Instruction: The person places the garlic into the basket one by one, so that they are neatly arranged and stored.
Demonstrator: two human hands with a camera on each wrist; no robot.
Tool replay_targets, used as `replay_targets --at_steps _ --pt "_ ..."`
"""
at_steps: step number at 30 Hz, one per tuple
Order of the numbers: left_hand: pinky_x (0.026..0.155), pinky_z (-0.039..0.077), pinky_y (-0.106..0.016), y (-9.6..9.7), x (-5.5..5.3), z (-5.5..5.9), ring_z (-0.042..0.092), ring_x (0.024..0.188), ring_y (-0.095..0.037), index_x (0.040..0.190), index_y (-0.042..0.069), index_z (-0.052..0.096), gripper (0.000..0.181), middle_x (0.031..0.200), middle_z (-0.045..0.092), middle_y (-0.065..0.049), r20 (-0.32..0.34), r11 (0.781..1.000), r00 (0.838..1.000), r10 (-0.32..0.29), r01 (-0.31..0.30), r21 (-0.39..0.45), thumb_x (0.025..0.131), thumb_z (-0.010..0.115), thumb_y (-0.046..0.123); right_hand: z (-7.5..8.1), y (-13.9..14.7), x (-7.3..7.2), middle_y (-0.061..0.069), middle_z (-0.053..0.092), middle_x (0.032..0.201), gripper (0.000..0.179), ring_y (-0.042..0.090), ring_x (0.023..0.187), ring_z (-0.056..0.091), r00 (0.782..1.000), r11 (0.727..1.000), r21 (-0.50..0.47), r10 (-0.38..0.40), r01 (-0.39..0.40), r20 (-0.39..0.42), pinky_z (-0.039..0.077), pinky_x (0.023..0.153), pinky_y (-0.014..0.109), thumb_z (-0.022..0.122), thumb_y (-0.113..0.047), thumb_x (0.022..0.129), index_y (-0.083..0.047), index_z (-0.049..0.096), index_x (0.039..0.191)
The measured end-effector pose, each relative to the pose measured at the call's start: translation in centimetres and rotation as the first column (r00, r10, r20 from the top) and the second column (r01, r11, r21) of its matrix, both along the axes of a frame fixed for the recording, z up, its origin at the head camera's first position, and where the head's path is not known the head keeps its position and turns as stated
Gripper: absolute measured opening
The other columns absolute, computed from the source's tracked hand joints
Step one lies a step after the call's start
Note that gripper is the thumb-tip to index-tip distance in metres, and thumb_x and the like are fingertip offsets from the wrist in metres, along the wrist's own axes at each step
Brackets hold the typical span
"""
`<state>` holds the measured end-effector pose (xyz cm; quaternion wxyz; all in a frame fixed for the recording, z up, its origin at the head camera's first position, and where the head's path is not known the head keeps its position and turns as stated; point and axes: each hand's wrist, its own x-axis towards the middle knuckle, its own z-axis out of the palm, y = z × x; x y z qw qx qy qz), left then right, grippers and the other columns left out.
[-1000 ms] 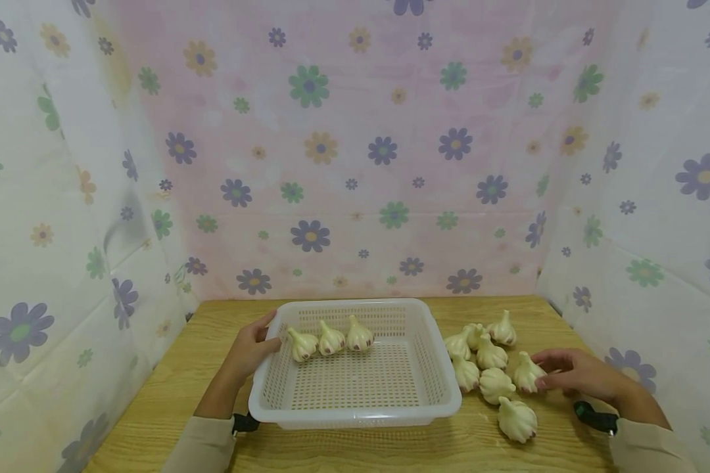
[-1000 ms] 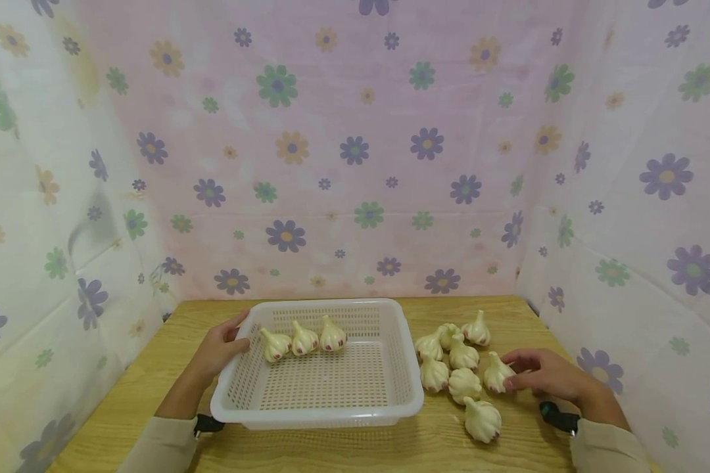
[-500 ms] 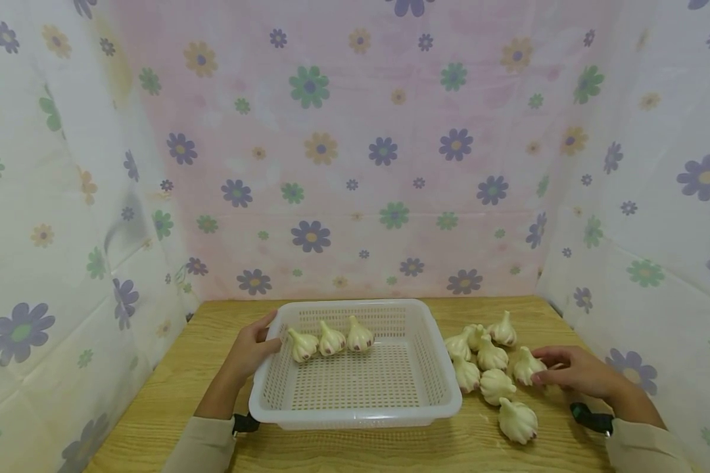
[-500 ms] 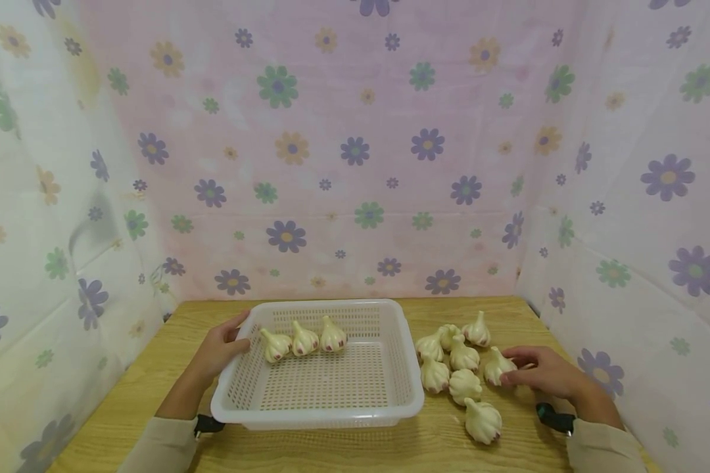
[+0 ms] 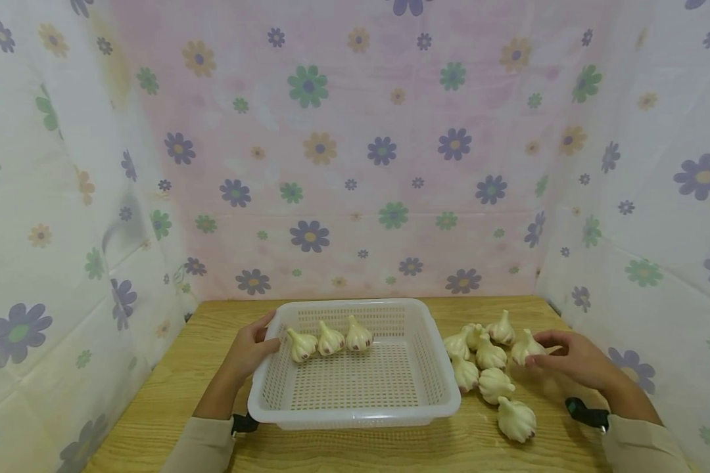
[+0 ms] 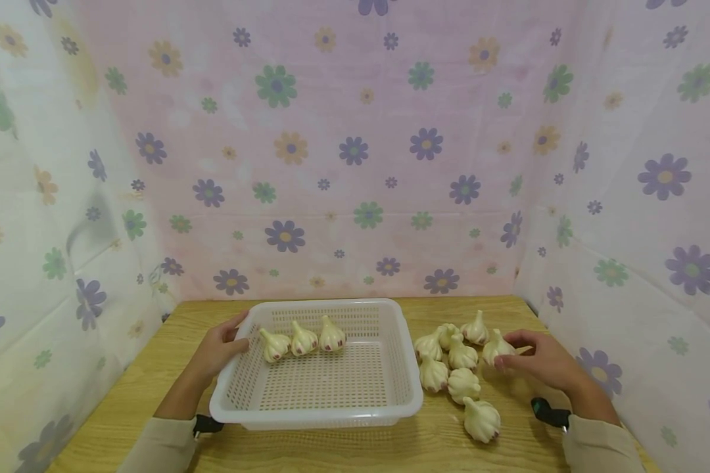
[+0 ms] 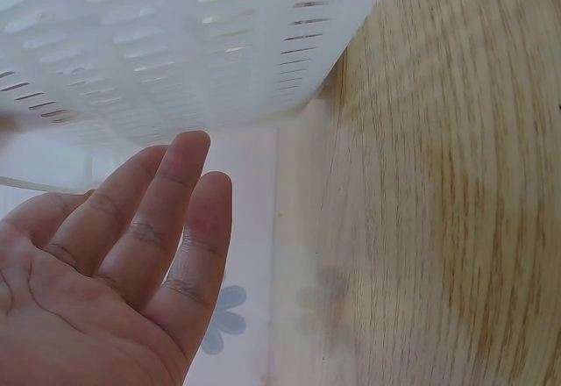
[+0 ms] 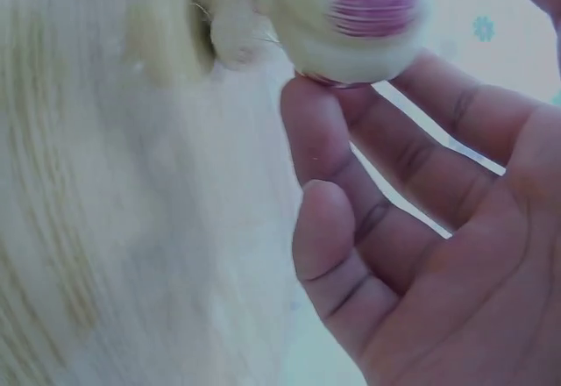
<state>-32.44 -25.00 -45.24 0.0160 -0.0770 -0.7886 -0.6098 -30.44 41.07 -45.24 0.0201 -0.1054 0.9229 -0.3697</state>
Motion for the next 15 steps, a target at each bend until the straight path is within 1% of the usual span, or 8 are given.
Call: replay_targets --at_steps 3,6,11,15 --pt "0.069 0.066 -0.043 -0.1 0.0 -0.1 0.077 0.091 -0.037 0.163 0.01 0.031 0.079 0.133 0.065 -0.031 0.001 1.0 1.0 0.011 -0.011 0.001 0.091 0.063 0.004 0.4 -0.4 0.0 0.028 0.056 0.139 0.066 0.017 0.097 0.069 0.999 1.0 0.008 -0.019 0.019 -0.026 0.059 0.076 0.034 0.071 -0.039 0.097 0.002 0.051 0.145" --pt "0.069 0.065 -0.042 -0.1 0.0 -0.2 0.077 0.091 -0.037 0.163 0.009 0.031 0.079 0.133 0.064 -0.031 -0.003 1.0 1.0 0.005 -0.005 0.0 0.092 0.064 0.004 1.0 -0.8 0.2 0.026 0.056 0.138 0.066 0.019 0.1 0.068 0.998 0.999 0.025 -0.033 0.034 -0.047 0.059 0.076 0.035 0.072 -0.041 0.096 -0.001 0.052 0.145" --pt "0.068 0.065 -0.043 0.0 -0.1 -0.1 0.077 0.09 -0.037 0.163 0.01 0.032 0.079 0.133 0.065 -0.031 -0.009 1.0 1.0 -0.005 0.005 0.005 0.091 0.064 0.005 2.6 -1.5 0.8 0.025 0.056 0.141 0.068 0.021 0.106 0.064 0.997 0.999 0.018 -0.042 0.043 -0.068 0.06 0.079 0.043 0.074 -0.043 0.095 -0.003 0.053 0.146" --pt "0.068 0.065 -0.044 0.1 -0.1 -0.1 0.077 0.09 -0.037 0.163 0.01 0.033 0.079 0.132 0.065 -0.031 -0.01 1.0 1.0 0.0 0.0 0.009 0.091 0.064 0.004 3.9 -2.2 0.7 0.022 0.055 0.145 0.073 0.028 0.116 0.061 0.994 0.997 0.036 -0.059 0.063 -0.089 0.06 0.082 0.047 0.074 -0.048 0.093 -0.007 0.053 0.149"
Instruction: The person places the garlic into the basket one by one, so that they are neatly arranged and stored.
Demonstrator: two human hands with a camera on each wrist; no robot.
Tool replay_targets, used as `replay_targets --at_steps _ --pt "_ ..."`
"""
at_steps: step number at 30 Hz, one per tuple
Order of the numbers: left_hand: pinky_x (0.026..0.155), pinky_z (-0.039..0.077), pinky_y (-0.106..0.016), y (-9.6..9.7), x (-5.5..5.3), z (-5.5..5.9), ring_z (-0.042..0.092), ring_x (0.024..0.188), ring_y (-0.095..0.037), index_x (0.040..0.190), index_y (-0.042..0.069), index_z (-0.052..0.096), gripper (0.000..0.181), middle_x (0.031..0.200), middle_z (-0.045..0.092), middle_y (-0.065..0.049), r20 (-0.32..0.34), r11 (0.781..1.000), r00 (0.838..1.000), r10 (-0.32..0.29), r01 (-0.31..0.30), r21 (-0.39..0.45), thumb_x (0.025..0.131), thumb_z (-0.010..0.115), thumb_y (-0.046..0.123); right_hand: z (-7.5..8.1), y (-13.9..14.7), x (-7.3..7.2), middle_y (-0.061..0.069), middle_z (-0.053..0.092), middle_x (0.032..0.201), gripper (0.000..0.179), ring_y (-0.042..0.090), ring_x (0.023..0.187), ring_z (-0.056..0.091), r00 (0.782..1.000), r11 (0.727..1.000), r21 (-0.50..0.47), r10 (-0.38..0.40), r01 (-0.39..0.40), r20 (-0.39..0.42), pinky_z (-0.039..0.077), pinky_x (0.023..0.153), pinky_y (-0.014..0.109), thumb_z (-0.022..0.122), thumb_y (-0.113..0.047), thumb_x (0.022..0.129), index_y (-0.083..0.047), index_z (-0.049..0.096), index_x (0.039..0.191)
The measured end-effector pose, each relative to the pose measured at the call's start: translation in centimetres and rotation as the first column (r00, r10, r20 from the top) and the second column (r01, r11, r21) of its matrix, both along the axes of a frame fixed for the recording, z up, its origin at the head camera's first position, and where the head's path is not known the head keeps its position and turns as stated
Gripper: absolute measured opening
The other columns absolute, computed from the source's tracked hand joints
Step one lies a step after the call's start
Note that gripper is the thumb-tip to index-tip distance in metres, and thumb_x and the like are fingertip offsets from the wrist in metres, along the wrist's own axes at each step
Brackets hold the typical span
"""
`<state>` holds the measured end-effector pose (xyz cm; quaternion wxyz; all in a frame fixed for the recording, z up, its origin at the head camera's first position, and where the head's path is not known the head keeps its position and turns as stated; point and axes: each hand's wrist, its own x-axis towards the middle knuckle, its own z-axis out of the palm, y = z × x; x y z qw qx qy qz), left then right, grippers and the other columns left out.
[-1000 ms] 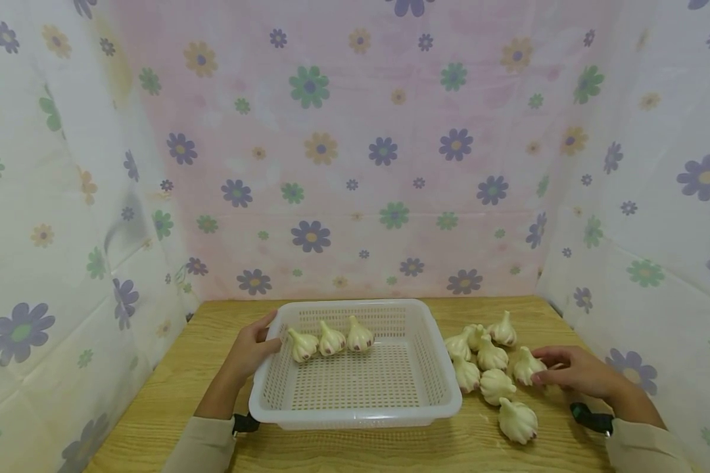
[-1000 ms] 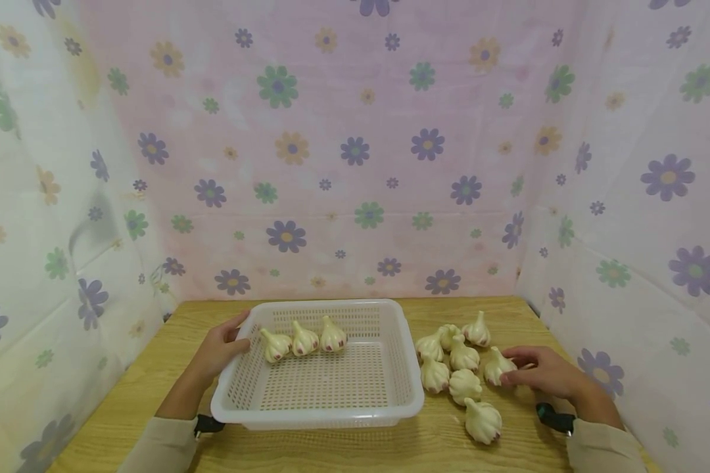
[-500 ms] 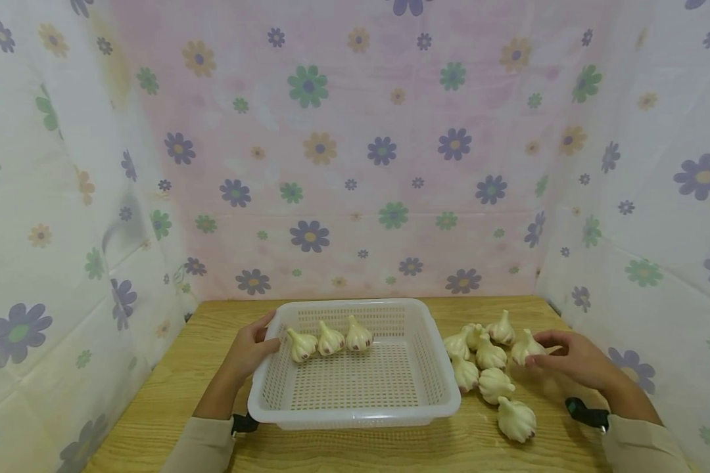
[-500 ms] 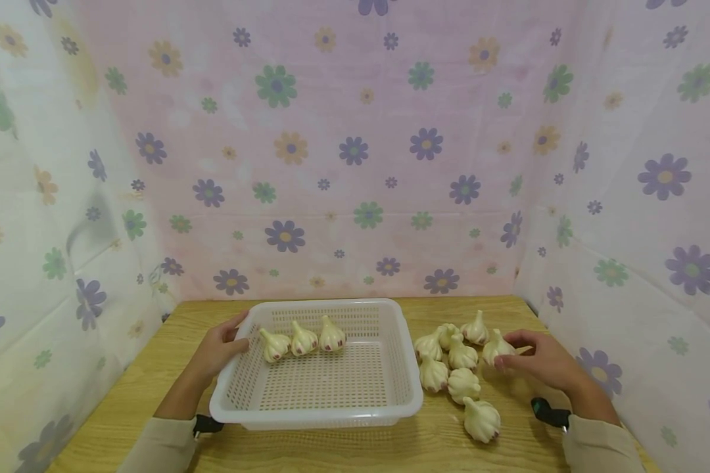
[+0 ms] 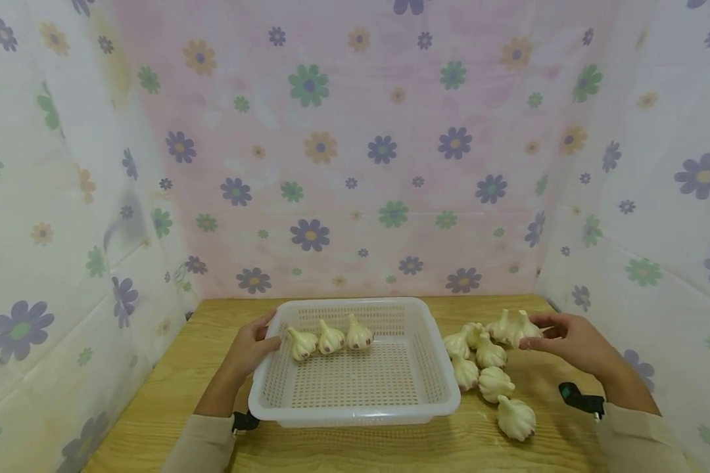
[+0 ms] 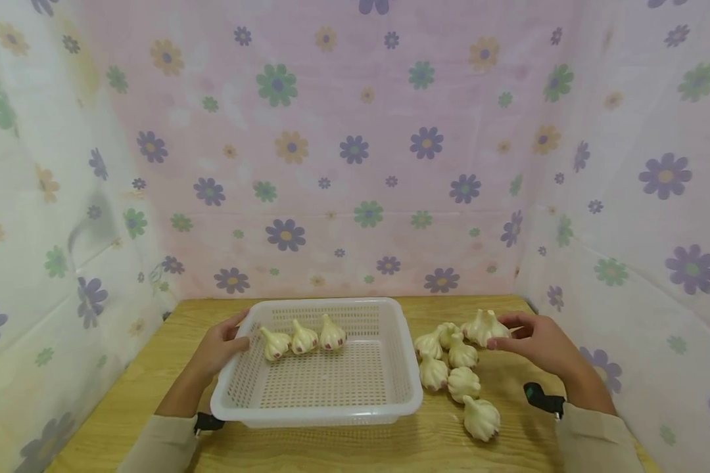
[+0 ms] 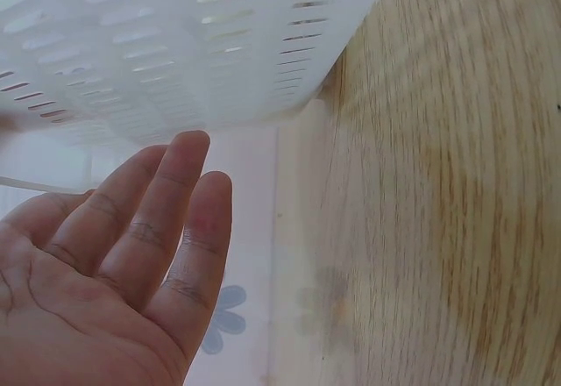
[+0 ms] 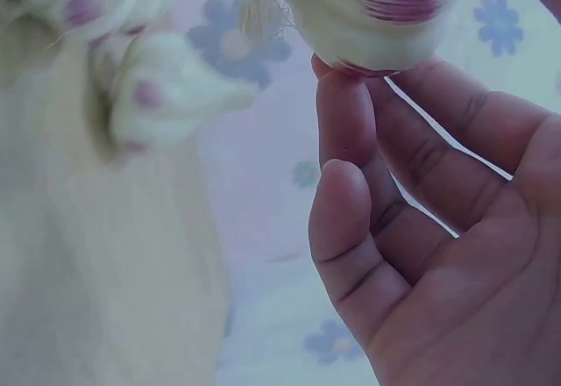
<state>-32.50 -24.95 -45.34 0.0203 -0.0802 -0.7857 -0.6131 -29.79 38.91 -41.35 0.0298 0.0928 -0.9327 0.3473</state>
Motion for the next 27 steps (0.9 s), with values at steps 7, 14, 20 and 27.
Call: replay_targets --at_steps 7,14,20,27 --pt "0.068 0.065 -0.044 0.0 0.1 0.0 0.077 0.091 -0.037 0.163 0.012 0.032 0.079 0.134 0.064 -0.031 0.007 1.0 1.0 0.0 0.0 0.001 0.091 0.064 0.004 2.4 -1.5 -0.8 0.023 0.062 0.137 0.074 0.036 0.116 0.061 0.998 1.0 0.026 -0.001 0.002 -0.063 0.059 0.084 0.052 0.074 -0.05 0.093 -0.007 0.054 0.15" --pt "0.068 0.065 -0.045 0.0 0.1 -0.1 0.077 0.091 -0.037 0.163 0.012 0.033 0.079 0.134 0.064 -0.031 0.016 1.0 1.0 0.005 -0.005 0.008 0.091 0.064 0.005 4.1 -3.5 -1.1 0.022 0.062 0.136 0.071 0.037 0.117 0.061 0.994 0.999 0.04 0.001 0.004 -0.107 0.059 0.084 0.054 0.073 -0.053 0.092 -0.01 0.058 0.147" --pt "0.068 0.065 -0.044 -0.1 0.1 -0.2 0.077 0.09 -0.035 0.163 0.013 0.033 0.079 0.134 0.065 -0.03 0.013 1.0 1.0 0.011 -0.011 -0.005 0.091 0.064 0.005 5.2 -4.8 -1.8 0.021 0.063 0.137 0.072 0.034 0.113 0.065 0.991 0.998 0.045 0.046 -0.041 -0.127 0.06 0.084 0.051 0.074 -0.052 0.091 -0.007 0.059 0.145" --pt "0.069 0.065 -0.044 0.0 0.0 -0.1 0.077 0.091 -0.036 0.163 0.013 0.032 0.079 0.134 0.064 -0.03 0.002 1.0 1.0 0.007 -0.007 -0.009 0.091 0.063 0.005 7.1 -6.2 -2.5 0.025 0.062 0.139 0.072 0.037 0.112 0.07 0.985 0.992 0.08 0.105 -0.095 -0.135 0.06 0.087 0.055 0.076 -0.053 0.09 -0.005 0.062 0.141"
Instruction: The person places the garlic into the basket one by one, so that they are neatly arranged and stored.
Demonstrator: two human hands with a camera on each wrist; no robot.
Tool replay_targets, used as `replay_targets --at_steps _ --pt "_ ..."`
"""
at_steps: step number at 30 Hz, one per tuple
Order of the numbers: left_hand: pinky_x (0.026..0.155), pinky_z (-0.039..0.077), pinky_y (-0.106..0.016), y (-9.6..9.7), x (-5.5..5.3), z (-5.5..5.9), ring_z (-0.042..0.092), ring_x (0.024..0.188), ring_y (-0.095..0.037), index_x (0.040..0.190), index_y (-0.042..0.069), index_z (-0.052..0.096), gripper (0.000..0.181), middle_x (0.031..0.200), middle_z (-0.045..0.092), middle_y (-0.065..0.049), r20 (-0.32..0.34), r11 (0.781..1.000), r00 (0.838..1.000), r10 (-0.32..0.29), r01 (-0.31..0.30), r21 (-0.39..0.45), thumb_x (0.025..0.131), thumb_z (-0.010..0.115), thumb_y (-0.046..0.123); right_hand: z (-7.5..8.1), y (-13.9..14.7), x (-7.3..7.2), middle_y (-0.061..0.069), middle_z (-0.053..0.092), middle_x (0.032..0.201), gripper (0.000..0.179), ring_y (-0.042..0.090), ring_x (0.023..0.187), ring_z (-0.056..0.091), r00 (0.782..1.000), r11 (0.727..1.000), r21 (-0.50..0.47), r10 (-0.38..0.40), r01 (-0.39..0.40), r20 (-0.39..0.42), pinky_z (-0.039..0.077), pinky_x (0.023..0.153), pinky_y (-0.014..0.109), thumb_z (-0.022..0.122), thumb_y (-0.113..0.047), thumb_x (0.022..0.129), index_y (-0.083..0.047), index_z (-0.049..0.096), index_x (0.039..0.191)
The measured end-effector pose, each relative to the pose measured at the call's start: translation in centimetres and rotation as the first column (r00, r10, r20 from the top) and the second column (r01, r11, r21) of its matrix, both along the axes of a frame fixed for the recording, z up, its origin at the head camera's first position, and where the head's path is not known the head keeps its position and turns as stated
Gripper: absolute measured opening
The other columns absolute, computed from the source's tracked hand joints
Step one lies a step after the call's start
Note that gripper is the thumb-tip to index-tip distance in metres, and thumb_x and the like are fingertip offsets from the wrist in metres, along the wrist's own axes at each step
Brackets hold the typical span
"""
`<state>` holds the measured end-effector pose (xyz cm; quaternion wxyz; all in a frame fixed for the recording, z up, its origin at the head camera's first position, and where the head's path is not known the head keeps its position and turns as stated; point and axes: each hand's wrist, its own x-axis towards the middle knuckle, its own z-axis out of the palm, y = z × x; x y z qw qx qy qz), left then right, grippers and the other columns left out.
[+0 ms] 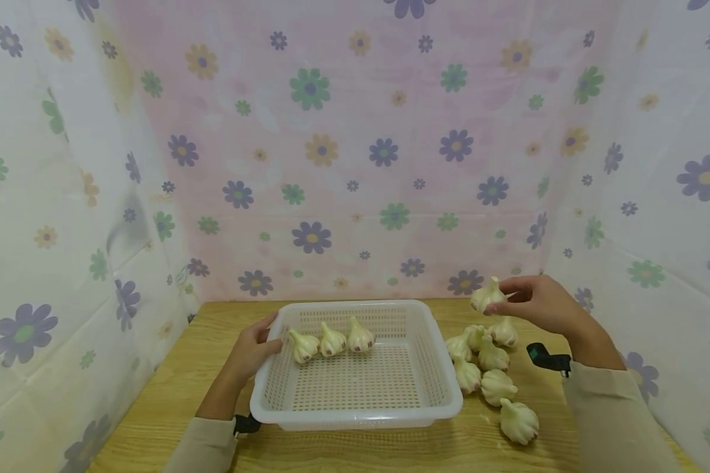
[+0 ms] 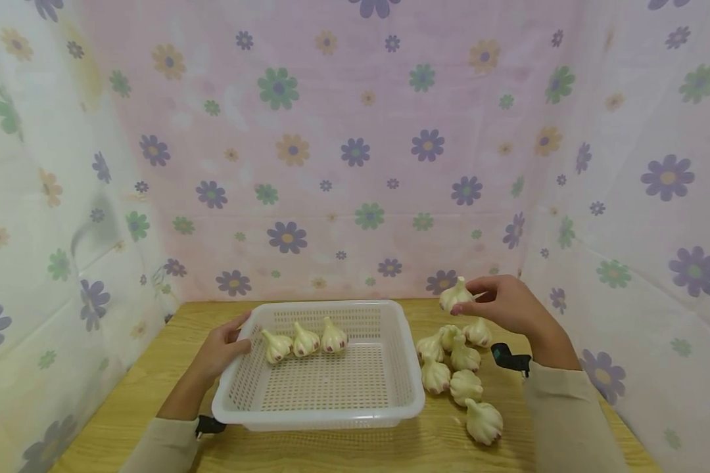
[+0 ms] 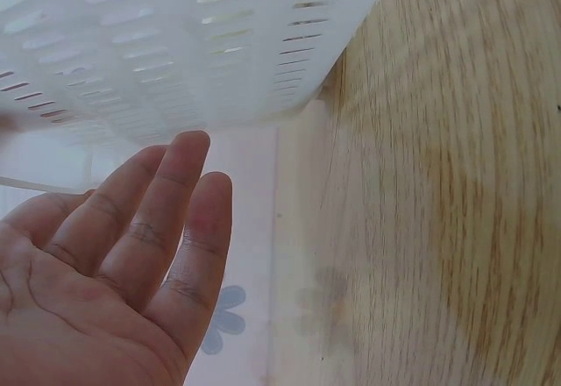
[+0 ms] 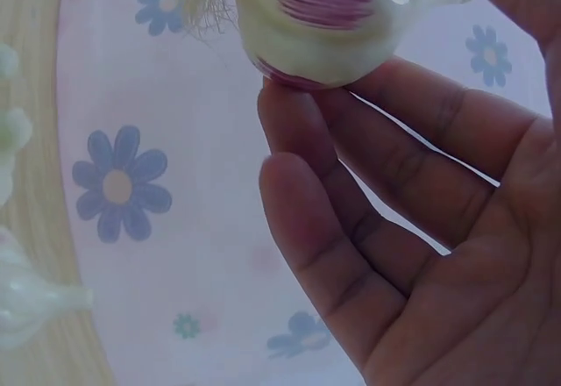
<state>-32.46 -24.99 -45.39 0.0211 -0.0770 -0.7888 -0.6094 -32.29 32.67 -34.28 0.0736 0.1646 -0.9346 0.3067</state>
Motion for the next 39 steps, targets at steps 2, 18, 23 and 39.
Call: replay_targets --at_steps 2,18,23,39 --pt "0.069 0.065 -0.044 0.1 0.0 0.0 0.077 0.092 -0.037 0.163 0.013 0.033 0.079 0.135 0.064 -0.031 0.0 1.0 1.0 -0.002 0.002 0.004 0.091 0.064 0.005 0.6 -0.5 -0.1 0.025 0.062 0.14 0.075 0.037 0.113 0.07 1.0 1.0 0.019 0.008 -0.008 0.0 0.06 0.088 0.055 0.076 -0.055 0.088 -0.004 0.062 0.141" --pt "0.068 0.065 -0.043 0.3 -0.1 0.3 0.077 0.091 -0.038 0.163 0.011 0.033 0.079 0.135 0.063 -0.031 -0.012 1.0 1.0 -0.014 0.014 0.002 0.091 0.064 0.003 2.0 -5.9 -2.3 0.022 0.059 0.146 0.08 0.037 0.117 0.069 0.992 0.993 0.038 0.109 -0.111 0.065 0.06 0.093 0.053 0.081 -0.056 0.082 -0.002 0.065 0.138" --pt "0.069 0.065 -0.043 0.3 0.0 0.3 0.077 0.091 -0.037 0.163 0.012 0.033 0.079 0.135 0.064 -0.031 -0.008 1.0 1.0 -0.005 0.005 -0.002 0.09 0.064 0.003 1.8 -7.5 -2.8 0.02 0.063 0.143 0.068 0.033 0.113 0.072 0.986 0.986 0.05 0.156 -0.159 0.057 0.06 0.093 0.053 0.084 -0.053 0.081 -0.009 0.071 0.131" --pt "0.068 0.065 -0.044 0.3 0.3 0.5 0.077 0.091 -0.038 0.163 0.014 0.033 0.079 0.135 0.063 -0.031 0.0 1.0 1.0 -0.002 0.002 -0.002 0.091 0.064 0.004 0.9 -12.4 -4.3 -0.011 0.047 0.068 0.037 0.01 0.068 0.061 0.944 0.942 0.096 0.312 -0.322 0.111 0.049 0.059 0.028 0.085 -0.04 0.085 -0.019 0.059 0.07"
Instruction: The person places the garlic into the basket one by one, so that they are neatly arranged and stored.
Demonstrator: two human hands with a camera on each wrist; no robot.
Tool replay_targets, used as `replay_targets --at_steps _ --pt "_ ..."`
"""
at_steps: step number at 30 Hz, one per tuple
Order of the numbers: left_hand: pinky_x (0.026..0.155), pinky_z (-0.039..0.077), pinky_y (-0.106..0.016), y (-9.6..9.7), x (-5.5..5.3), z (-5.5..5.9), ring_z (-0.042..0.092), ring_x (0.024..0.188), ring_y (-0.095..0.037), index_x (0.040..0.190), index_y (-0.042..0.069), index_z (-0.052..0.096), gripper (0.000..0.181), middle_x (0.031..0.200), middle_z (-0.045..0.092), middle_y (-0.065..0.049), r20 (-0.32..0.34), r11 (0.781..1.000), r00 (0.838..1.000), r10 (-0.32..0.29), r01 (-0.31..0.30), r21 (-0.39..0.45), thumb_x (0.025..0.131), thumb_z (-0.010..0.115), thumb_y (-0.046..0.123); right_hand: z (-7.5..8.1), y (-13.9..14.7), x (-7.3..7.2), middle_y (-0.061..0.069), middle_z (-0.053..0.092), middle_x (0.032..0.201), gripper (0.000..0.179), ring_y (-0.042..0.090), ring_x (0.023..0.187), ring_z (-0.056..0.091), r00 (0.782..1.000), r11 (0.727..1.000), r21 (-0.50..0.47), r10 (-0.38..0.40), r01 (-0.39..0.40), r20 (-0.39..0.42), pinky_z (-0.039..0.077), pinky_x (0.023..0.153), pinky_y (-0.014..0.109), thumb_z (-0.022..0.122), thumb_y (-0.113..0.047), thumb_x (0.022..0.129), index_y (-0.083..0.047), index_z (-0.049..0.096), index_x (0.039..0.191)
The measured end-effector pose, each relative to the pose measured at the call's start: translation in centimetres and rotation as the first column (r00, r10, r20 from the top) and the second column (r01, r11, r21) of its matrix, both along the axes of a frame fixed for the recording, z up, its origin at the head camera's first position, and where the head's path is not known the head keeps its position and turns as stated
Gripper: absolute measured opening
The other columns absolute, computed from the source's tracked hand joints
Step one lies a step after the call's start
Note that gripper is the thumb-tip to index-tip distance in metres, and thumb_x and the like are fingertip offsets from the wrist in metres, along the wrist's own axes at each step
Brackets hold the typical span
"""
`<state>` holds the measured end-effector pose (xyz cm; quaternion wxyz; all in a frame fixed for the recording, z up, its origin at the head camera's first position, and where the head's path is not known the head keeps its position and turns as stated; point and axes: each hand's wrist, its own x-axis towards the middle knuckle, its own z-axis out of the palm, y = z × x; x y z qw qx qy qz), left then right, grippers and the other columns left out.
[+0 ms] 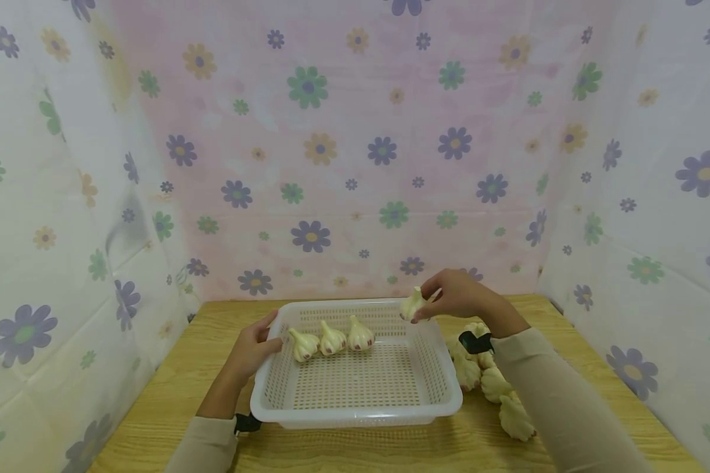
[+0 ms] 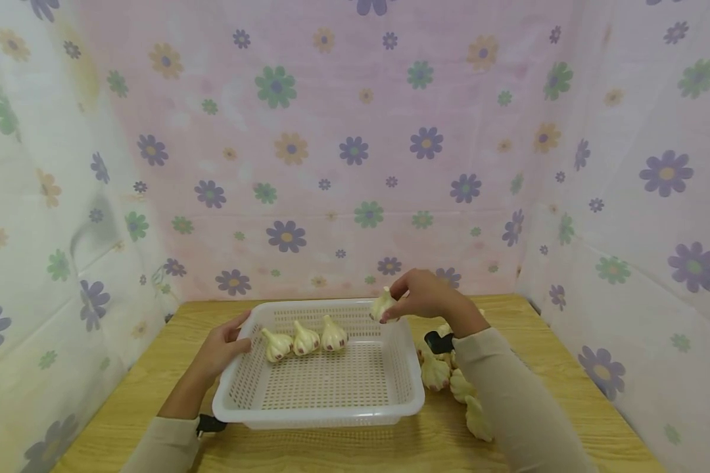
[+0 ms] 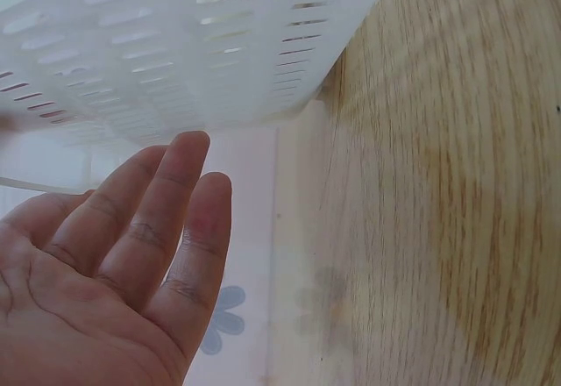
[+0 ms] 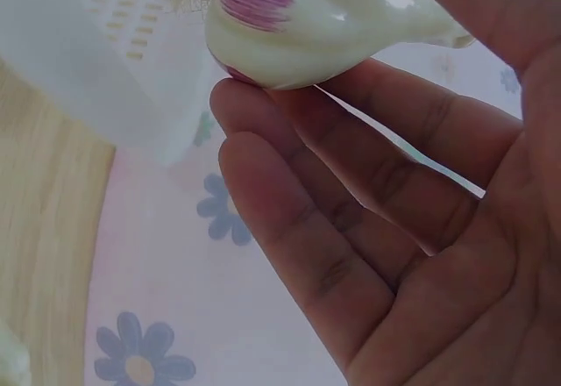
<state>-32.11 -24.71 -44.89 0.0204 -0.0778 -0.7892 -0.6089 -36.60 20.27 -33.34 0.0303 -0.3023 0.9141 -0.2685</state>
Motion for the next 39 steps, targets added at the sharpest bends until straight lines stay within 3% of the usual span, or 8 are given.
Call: replay_targets --at_steps 3,7,12,15,19,25,31,39 --pt "0.068 0.065 -0.044 0.0 0.0 0.0 0.077 0.091 -0.038 0.163 0.013 0.033 0.079 0.135 0.064 -0.031 0.0 1.0 1.0 0.002 -0.002 -0.003 0.091 0.064 0.004 -0.4 -0.7 -0.3 -0.009 0.054 0.071 0.03 0.013 0.076 0.067 1.0 1.0 0.018 0.015 -0.015 -0.003 0.051 0.063 0.029 0.085 -0.04 0.084 -0.018 0.066 0.074" --pt "0.069 0.065 -0.044 0.1 -0.1 0.1 0.077 0.091 -0.036 0.163 0.012 0.034 0.079 0.134 0.064 -0.031 0.0 1.0 1.0 0.017 -0.017 -0.014 0.09 0.064 0.005 -1.0 -1.7 -0.8 -0.007 0.046 0.071 0.032 0.011 0.07 0.06 0.998 0.999 0.006 0.043 -0.043 0.038 0.044 0.06 0.028 0.084 -0.037 0.086 -0.017 0.062 0.072" --pt "0.07 0.065 -0.045 0.1 -0.1 0.1 0.077 0.093 -0.037 0.163 0.012 0.034 0.079 0.136 0.063 -0.031 0.0 1.0 1.0 0.013 -0.013 -0.01 0.09 0.063 0.004 -1.8 -2.8 -1.3 -0.006 0.029 0.066 0.047 0.009 0.057 0.027 0.993 0.995 -0.038 0.098 -0.096 0.066 0.027 0.055 0.028 0.084 -0.029 0.087 -0.016 0.044 0.065" --pt "0.07 0.065 -0.045 0.0 -0.1 0.1 0.076 0.093 -0.038 0.163 0.012 0.033 0.079 0.137 0.063 -0.031 -0.004 1.0 1.0 0.0 0.0 -0.001 0.09 0.064 0.004 -2.3 -3.3 -1.6 -0.007 0.046 0.066 0.039 0.009 0.059 0.038 0.996 0.998 -0.024 0.055 -0.053 0.076 0.035 0.056 0.029 0.086 -0.03 0.085 -0.011 0.056 0.068" --pt "0.069 0.065 -0.044 0.0 -0.2 -0.1 0.077 0.092 -0.038 0.163 0.012 0.033 0.08 0.136 0.064 -0.03 -0.009 1.0 1.0 -0.008 0.008 0.002 0.09 0.064 0.003 -2.9 -4.0 -1.6 -0.001 0.077 0.101 0.031 0.014 0.089 0.068 0.993 0.999 0.02 -0.051 0.049 0.102 0.057 0.077 0.036 0.09 -0.035 0.079 -0.014 0.081 0.101" --pt "0.068 0.065 -0.043 0.0 -0.4 -0.3 0.077 0.09 -0.037 0.163 0.01 0.033 0.079 0.132 0.065 -0.031 -0.02 1.0 1.0 -0.005 0.005 -0.003 0.09 0.063 0.001 -3.3 -4.7 -1.5 0.0 0.07 0.083 0.024 0.013 0.071 0.053 0.987 0.997 0.027 -0.078 0.075 0.137 0.046 0.065 0.031 0.091 -0.028 0.078 -0.011 0.08 0.092" --pt "0.068 0.065 -0.043 -0.1 -0.4 -0.3 0.077 0.09 -0.038 0.163 0.009 0.033 0.079 0.132 0.065 -0.031 -0.022 1.0 1.0 -0.005 0.005 -0.002 0.09 0.063 0.001 -3.9 -5.0 -1.4 0.005 0.076 0.114 0.045 0.018 0.098 0.07 0.976 0.988 0.034 -0.154 0.151 0.154 0.061 0.087 0.043 0.093 -0.03 0.075 -0.01 0.08 0.114" --pt "0.068 0.065 -0.044 -0.1 -0.3 -0.3 0.077 0.09 -0.037 0.163 0.012 0.033 0.08 0.134 0.065 -0.03 -0.008 1.0 1.0 0.003 -0.003 0.0 0.09 0.064 0.003 -4.3 -5.9 -1.5 0.003 0.077 0.112 0.044 0.022 0.101 0.072 0.967 0.979 0.074 -0.2 0.19 0.158 0.061 0.092 0.046 0.094 -0.03 0.074 -0.01 0.081 0.111"
